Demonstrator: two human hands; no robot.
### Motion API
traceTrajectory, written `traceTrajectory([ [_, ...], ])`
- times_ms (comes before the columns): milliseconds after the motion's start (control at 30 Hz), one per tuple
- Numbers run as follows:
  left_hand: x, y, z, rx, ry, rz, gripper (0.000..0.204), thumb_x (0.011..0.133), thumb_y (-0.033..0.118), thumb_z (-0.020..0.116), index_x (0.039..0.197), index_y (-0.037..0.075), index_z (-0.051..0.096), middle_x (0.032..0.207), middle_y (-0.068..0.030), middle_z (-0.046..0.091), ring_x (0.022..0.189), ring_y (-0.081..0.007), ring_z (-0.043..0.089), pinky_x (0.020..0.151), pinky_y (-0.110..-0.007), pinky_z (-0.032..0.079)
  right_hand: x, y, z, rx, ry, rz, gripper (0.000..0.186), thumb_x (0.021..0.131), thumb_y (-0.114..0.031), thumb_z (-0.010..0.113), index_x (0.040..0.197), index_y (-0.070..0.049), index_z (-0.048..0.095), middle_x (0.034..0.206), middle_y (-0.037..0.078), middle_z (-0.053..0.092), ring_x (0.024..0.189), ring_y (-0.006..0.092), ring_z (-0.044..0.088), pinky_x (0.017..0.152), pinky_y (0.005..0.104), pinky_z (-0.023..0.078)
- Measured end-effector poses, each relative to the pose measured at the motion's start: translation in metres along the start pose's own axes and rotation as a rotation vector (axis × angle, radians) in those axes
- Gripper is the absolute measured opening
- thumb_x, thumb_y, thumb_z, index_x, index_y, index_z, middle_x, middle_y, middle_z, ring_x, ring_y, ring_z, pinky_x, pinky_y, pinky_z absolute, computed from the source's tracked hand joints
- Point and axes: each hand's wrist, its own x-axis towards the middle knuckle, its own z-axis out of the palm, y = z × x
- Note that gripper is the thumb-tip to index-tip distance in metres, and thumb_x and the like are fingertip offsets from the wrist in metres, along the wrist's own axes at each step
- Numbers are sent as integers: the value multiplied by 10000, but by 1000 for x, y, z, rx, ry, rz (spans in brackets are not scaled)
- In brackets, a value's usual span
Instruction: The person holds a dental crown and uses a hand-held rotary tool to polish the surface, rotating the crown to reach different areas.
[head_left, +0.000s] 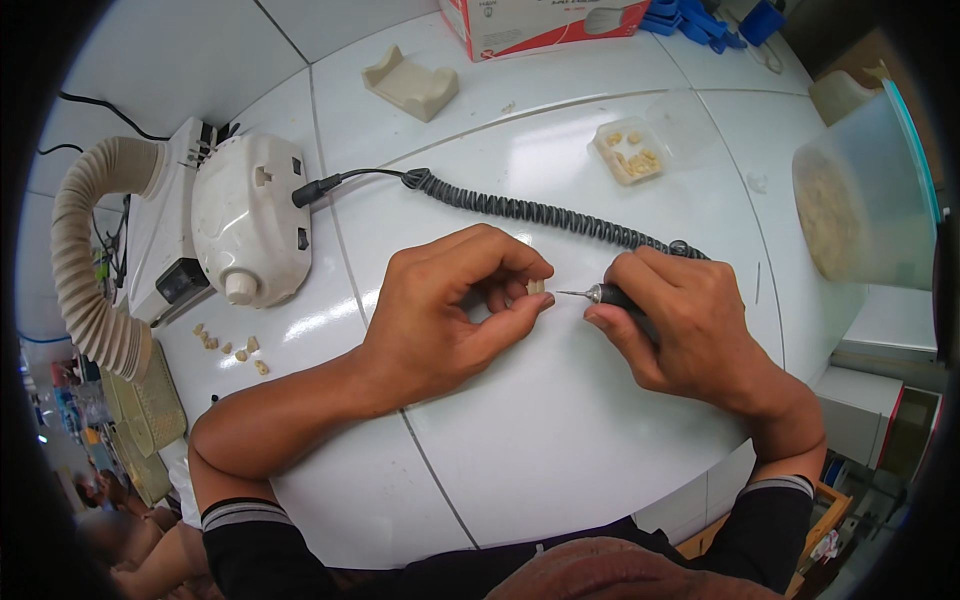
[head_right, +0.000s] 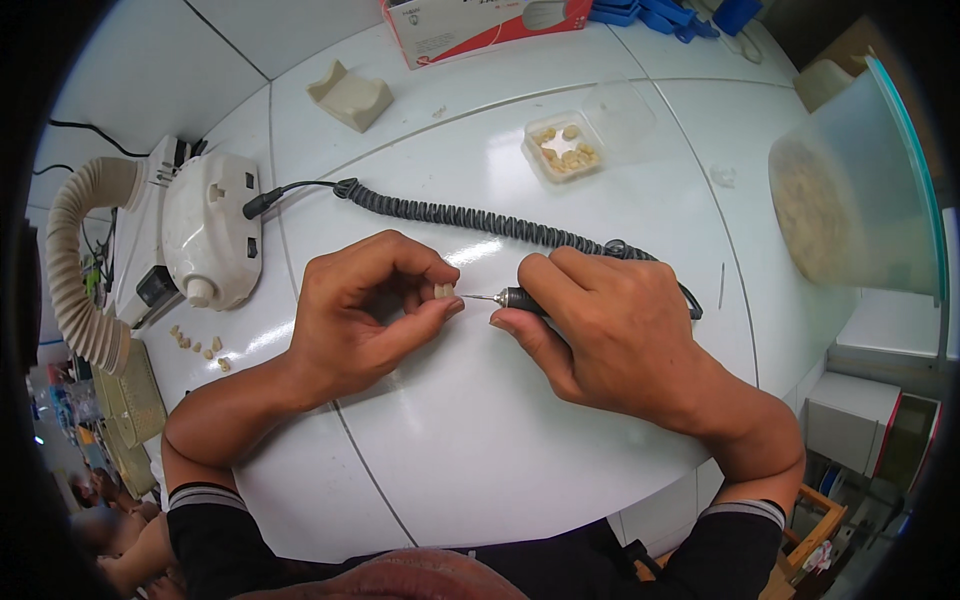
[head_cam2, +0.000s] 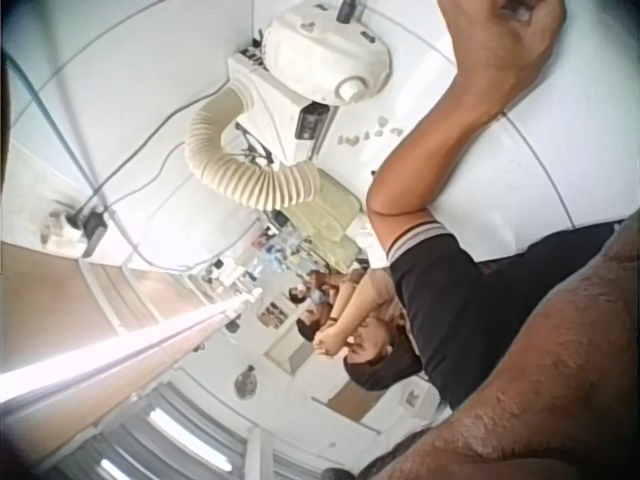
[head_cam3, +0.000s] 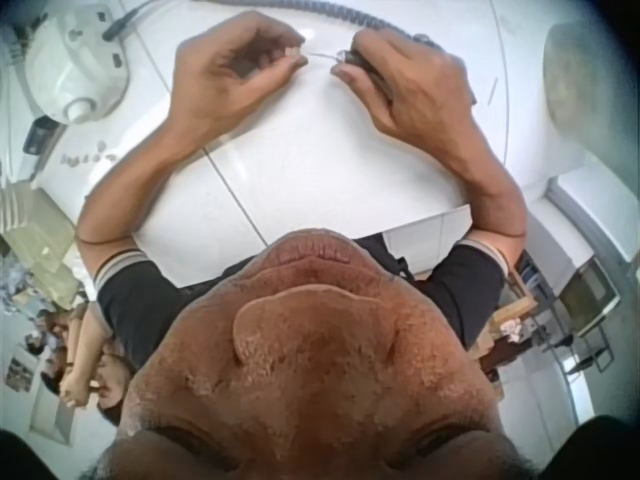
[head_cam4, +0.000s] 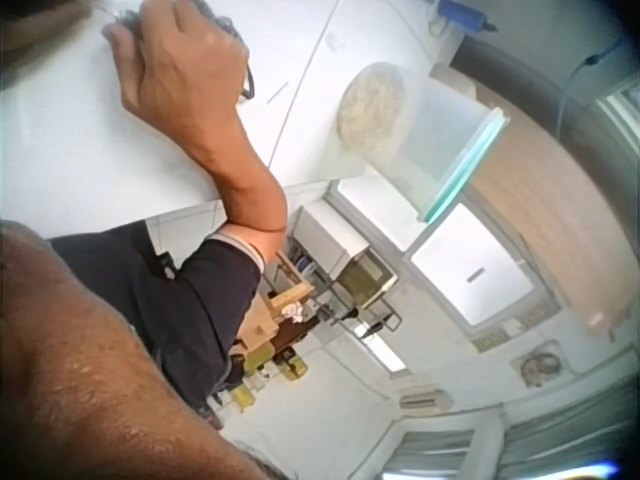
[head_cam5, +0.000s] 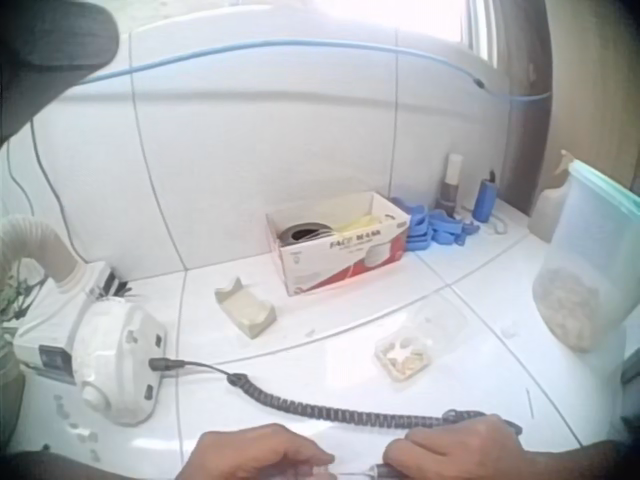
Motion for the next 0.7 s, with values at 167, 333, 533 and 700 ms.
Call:
traceTrajectory([
  [167, 0, -2, 2, -20, -8, -12, 236, 966, -11, 886, 1181, -18, 790, 1002, -52, 799, 892, -80, 726, 774, -241, 585, -1, 1, 2, 0, 26, -7, 298, 1036, -300, 827, 959, -68, 657, 768, 68, 617, 569, 261, 624, 508, 398, 471],
  [333, 0, 2, 1, -48, 3, -62, 226, 978, 12, 893, 1168, -14, 772, 971, -44, 799, 857, -65, 721, 755, -226, 574, -1, 1, 2, 29, 31, -2, 292, 1036, -303, 819, 963, -64, 669, 765, 67, 609, 565, 253, 619, 502, 401, 460],
  [533, 2, 2, -1, 28, -21, 8, 201, 963, 16, 913, 1078, 7, 748, 942, -34, 792, 819, -68, 723, 718, -222, 565, -2, 2, 2, 42, 39, -1, 207, 1027, -223, 785, 966, -59, 675, 755, 70, 590, 540, 246, 594, 494, 407, 442],
  [700, 2, 3, -1, 12, -23, 5, 209, 958, 4, 912, 1098, 1, 757, 964, -41, 793, 840, -75, 727, 734, -232, 576, -2, 1, 2, 29, 20, 9, 207, 1025, -217, 790, 965, -59, 669, 774, 74, 597, 543, 254, 600, 497, 407, 453],
])
